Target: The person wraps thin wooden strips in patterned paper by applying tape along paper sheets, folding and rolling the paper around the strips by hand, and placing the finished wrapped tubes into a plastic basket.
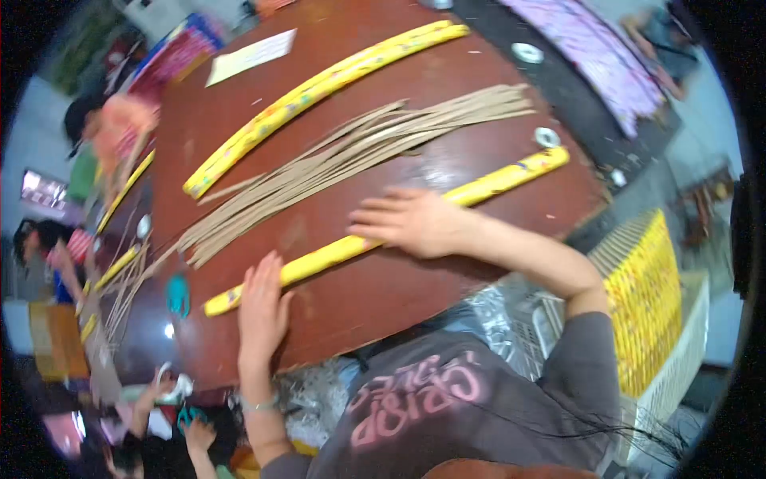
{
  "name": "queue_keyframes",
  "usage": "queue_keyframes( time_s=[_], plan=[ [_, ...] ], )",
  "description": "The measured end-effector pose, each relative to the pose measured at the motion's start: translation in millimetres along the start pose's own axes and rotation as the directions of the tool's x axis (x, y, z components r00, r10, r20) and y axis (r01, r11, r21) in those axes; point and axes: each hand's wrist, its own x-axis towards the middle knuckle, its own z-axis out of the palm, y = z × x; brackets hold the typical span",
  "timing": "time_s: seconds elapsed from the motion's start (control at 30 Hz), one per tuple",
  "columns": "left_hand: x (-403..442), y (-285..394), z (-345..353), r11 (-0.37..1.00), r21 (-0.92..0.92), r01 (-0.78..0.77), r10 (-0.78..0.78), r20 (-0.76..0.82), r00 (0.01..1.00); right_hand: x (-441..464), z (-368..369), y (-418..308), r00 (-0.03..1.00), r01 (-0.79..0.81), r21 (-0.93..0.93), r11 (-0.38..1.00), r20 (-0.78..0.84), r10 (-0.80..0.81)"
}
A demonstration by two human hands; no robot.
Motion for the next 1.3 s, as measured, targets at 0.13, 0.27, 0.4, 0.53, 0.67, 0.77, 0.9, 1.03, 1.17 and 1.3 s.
queue_keyframes(
  time_s=[0.13,0.27,0.4,0.53,0.67,0.77,0.9,1.03,1.17,1.3],
  plan=[
    [-4,-2,6,0.998,-0.056,0.038,-0.042,-0.072,0.997,-15,1,-16,0.992,-0.122,-0.021,0.992,-0.037,0.121],
    [-2,2,3,0.994,-0.085,0.069,-0.075,-0.073,0.994,-47,-8,-17,0.971,-0.232,-0.019,0.972,-0.07,0.231],
    [-3,-1,5,0.994,-0.053,0.094,-0.098,-0.071,0.993,-85,-24,-14,0.901,-0.429,0.024,0.903,-0.056,0.43],
    [-3,-2,7,0.994,-0.053,0.1,-0.104,-0.068,0.992,-124,-38,-12,0.79,-0.612,-0.048,0.789,-0.079,0.608],
    [-6,-3,9,0.992,-0.049,0.114,-0.117,-0.065,0.991,-162,-50,1,0.685,-0.729,-0.138,0.671,-0.129,0.717],
    [-6,-5,10,0.992,-0.052,0.113,-0.116,-0.055,0.992,-184,-53,9,0.625,-0.779,-0.17,0.604,-0.138,0.768],
    [-7,-8,10,0.992,-0.05,0.117,-0.119,-0.036,0.992,-205,-56,18,0.551,-0.83,-0.215,0.515,-0.167,0.818],
    [-6,-6,9,0.992,-0.04,0.122,-0.123,-0.033,0.992,-231,-62,29,0.482,-0.868,-0.257,0.426,-0.223,0.847],
    [-4,-3,6,0.99,-0.061,0.128,-0.13,-0.033,0.991,-265,-81,52,0.374,-0.928,-0.162,0.336,-0.409,0.833],
    [-5,-14,9,0.992,-0.086,0.089,-0.091,-0.016,0.996,-303,-90,93,0.301,-0.953,-0.125,0.276,-0.488,0.819]
  ],
)
